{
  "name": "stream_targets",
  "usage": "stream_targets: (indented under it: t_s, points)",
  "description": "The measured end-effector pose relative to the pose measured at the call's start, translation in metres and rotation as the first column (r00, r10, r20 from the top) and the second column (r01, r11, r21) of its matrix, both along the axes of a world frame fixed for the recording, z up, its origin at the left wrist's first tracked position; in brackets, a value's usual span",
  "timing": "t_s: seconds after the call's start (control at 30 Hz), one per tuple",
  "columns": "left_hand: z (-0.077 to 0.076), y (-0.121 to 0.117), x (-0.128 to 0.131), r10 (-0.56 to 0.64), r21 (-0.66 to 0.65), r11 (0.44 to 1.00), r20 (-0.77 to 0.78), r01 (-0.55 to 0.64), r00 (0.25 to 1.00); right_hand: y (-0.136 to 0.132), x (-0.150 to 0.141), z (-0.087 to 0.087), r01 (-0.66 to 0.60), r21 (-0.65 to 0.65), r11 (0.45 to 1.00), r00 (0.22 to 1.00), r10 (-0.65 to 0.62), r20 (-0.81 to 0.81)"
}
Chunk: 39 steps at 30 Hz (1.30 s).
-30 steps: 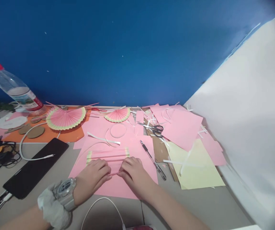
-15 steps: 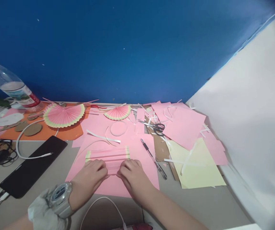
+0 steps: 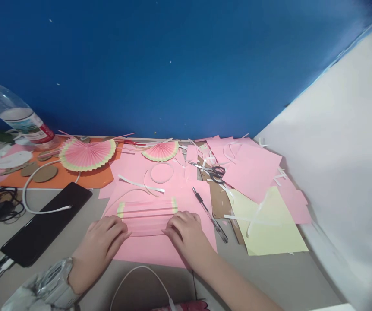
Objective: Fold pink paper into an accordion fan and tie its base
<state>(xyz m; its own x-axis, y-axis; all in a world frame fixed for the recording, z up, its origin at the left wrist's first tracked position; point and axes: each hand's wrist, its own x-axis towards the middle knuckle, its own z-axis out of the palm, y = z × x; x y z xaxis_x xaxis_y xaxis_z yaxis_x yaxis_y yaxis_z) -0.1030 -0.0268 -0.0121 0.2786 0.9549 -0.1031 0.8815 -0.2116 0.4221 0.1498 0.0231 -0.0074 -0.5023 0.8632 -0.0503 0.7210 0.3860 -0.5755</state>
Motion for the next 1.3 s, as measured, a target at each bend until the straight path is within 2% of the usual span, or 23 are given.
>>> stream_targets:
  t_s: [0.2, 0.5, 0.63, 0.7, 0.77, 0.83, 0.87, 0.9, 0.97, 1.07, 1.3]
  points:
    - [-0.004, -0.007, -0.001, 0.109, 0.076, 0.991, -0.005, -0.108, 0.994, 0.001, 0.0, -0.002, 0.034, 0.041, 0.999, 0.997, -0.037, 0.063]
    - [-0.004, -0.006, -0.003, 0.134, 0.107, 0.986, -0.03, -0.131, 0.99, -0.002, 0.001, -0.005, 0.022, 0.142, 0.99, 0.993, -0.039, 0.114]
    - [-0.002, -0.006, -0.003, 0.132, 0.169, 0.977, -0.022, -0.126, 0.991, -0.002, 0.005, -0.006, -0.026, 0.202, 0.979, 0.994, 0.003, 0.111]
    - [-0.002, -0.007, -0.003, 0.114, 0.238, 0.966, -0.059, -0.097, 0.992, -0.002, 0.01, -0.006, -0.109, 0.238, 0.965, 0.99, 0.084, 0.11]
    - [-0.003, -0.008, -0.002, 0.061, 0.302, 0.953, -0.125, -0.02, 0.99, -0.002, 0.015, -0.005, -0.278, 0.326, 0.904, 0.959, 0.24, 0.152]
    - [-0.003, -0.008, -0.002, -0.024, 0.325, 0.942, -0.181, 0.083, 0.983, -0.002, 0.022, -0.003, -0.455, 0.41, 0.79, 0.89, 0.389, 0.237]
    - [-0.003, -0.007, -0.002, -0.071, 0.319, 0.939, -0.193, 0.131, 0.979, -0.002, 0.026, -0.001, -0.513, 0.431, 0.742, 0.858, 0.434, 0.275]
    - [-0.002, -0.005, -0.001, -0.113, 0.304, 0.938, -0.193, 0.169, 0.975, -0.001, 0.029, 0.0, -0.542, 0.435, 0.719, 0.84, 0.454, 0.296]
    - [0.0, -0.001, 0.001, -0.168, 0.278, 0.938, -0.162, 0.208, 0.972, 0.002, 0.033, 0.002, -0.531, 0.401, 0.747, 0.847, 0.451, 0.282]
    - [0.003, 0.007, 0.006, -0.184, 0.264, 0.942, -0.104, 0.205, 0.977, 0.008, 0.031, 0.0, -0.46, 0.364, 0.81, 0.886, 0.398, 0.236]
    - [0.01, 0.025, 0.012, -0.256, 0.249, 0.922, -0.177, 0.295, 0.95, 0.023, 0.015, -0.005, -0.442, 0.407, 0.799, 0.897, 0.384, 0.219]
